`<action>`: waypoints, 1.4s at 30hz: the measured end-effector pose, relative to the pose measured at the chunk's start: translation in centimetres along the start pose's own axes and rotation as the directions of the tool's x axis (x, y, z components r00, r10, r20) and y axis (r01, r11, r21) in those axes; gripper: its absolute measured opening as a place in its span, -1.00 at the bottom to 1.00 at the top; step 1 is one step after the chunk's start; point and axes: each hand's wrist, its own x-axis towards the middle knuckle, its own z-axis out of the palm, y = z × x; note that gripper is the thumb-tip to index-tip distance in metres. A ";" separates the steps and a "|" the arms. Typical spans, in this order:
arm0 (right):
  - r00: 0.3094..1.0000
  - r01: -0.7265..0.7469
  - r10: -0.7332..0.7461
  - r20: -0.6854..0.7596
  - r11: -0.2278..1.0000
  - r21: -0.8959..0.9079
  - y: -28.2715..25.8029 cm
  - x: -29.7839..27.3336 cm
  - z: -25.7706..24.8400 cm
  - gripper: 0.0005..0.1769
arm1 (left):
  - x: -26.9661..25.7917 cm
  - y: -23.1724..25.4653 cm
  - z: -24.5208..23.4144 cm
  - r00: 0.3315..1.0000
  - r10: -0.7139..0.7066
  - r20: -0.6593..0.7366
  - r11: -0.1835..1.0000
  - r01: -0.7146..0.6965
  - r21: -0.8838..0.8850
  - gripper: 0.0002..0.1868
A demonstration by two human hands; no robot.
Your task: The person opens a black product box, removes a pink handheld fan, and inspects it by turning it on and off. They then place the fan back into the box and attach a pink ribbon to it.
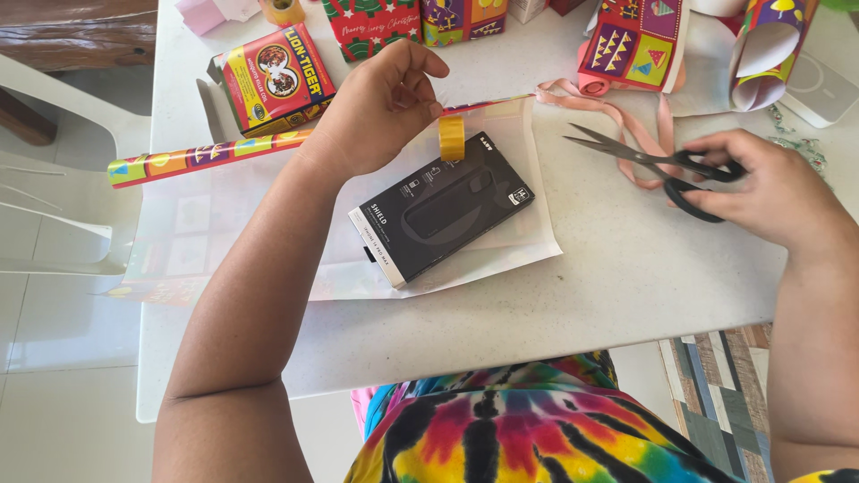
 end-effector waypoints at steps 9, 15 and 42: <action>0.972 -0.203 0.172 -0.158 0.957 -0.205 5.3 -3.2 0.7 -0.41 | 0.6 0.0 0.6 0.999 0.012 0.047 0.995 -0.007 -0.102 -0.66; 0.982 -0.182 0.152 -0.110 0.912 -0.367 5.9 -1.0 -0.1 -0.46 | -0.3 -0.4 -0.3 0.999 0.029 0.023 0.987 -0.025 -0.156 -0.68; 0.946 0.312 -0.323 0.003 0.915 0.255 -15.0 15.2 14.1 -0.59 | -1.8 0.0 -0.2 0.998 0.055 -0.020 0.966 -0.058 -0.250 -0.71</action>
